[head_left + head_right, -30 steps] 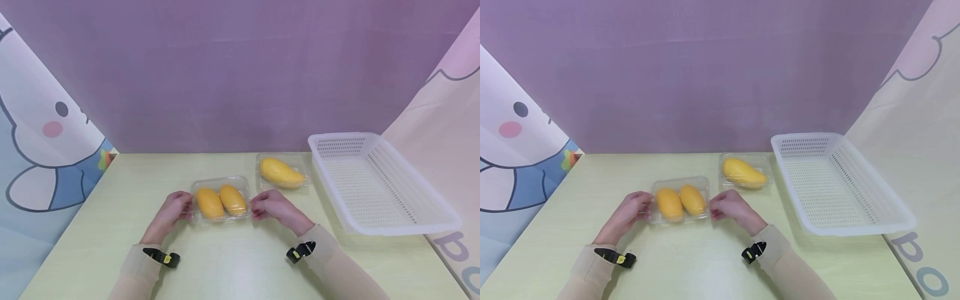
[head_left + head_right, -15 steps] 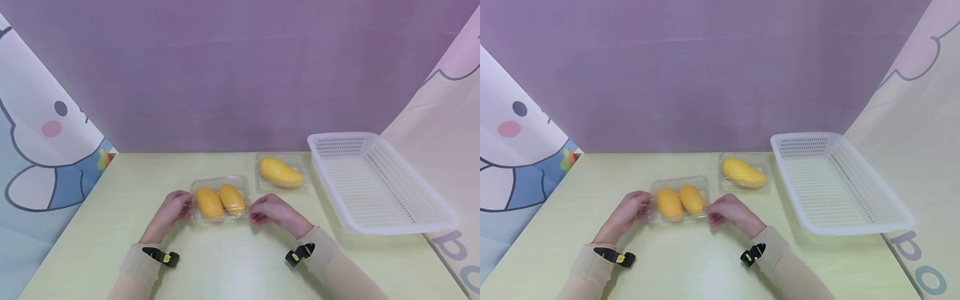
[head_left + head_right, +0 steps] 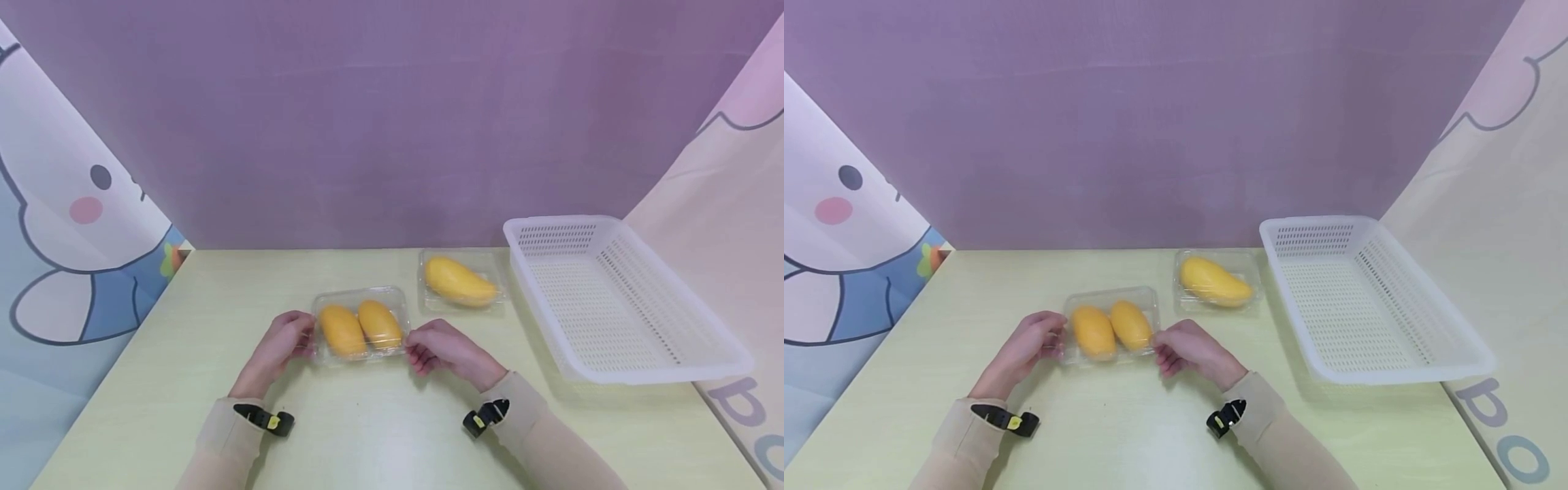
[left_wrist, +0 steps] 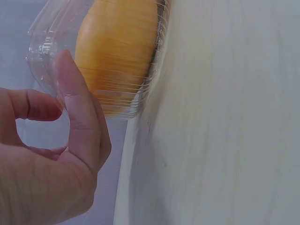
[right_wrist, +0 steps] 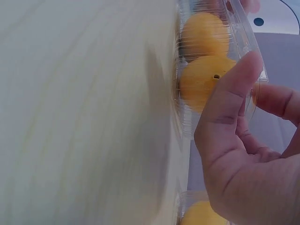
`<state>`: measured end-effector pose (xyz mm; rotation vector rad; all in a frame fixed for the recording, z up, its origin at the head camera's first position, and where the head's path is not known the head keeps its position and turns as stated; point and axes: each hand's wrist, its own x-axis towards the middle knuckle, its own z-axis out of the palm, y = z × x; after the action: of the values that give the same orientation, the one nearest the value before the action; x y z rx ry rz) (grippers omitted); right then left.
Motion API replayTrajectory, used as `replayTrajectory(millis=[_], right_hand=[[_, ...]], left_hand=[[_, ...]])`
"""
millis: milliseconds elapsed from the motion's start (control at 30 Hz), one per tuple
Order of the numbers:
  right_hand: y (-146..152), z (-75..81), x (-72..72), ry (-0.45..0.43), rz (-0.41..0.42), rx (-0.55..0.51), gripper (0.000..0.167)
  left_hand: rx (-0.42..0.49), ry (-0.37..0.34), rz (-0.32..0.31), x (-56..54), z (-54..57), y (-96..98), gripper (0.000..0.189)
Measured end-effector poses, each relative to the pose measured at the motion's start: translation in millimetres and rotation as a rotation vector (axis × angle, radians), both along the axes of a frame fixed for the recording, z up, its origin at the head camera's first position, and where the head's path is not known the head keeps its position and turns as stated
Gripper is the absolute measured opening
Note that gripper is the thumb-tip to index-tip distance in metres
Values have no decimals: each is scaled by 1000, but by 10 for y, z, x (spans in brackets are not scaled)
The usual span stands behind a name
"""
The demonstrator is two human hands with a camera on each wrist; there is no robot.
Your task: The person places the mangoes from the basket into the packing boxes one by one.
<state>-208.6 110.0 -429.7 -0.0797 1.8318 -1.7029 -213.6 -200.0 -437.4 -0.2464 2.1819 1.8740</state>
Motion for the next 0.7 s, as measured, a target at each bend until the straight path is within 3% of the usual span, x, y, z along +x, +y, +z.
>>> replayTrajectory(millis=[700], right_hand=[[-42,6,24,27,-42,23,16]], left_hand=[[-26,8,6,-3,13,5,34]])
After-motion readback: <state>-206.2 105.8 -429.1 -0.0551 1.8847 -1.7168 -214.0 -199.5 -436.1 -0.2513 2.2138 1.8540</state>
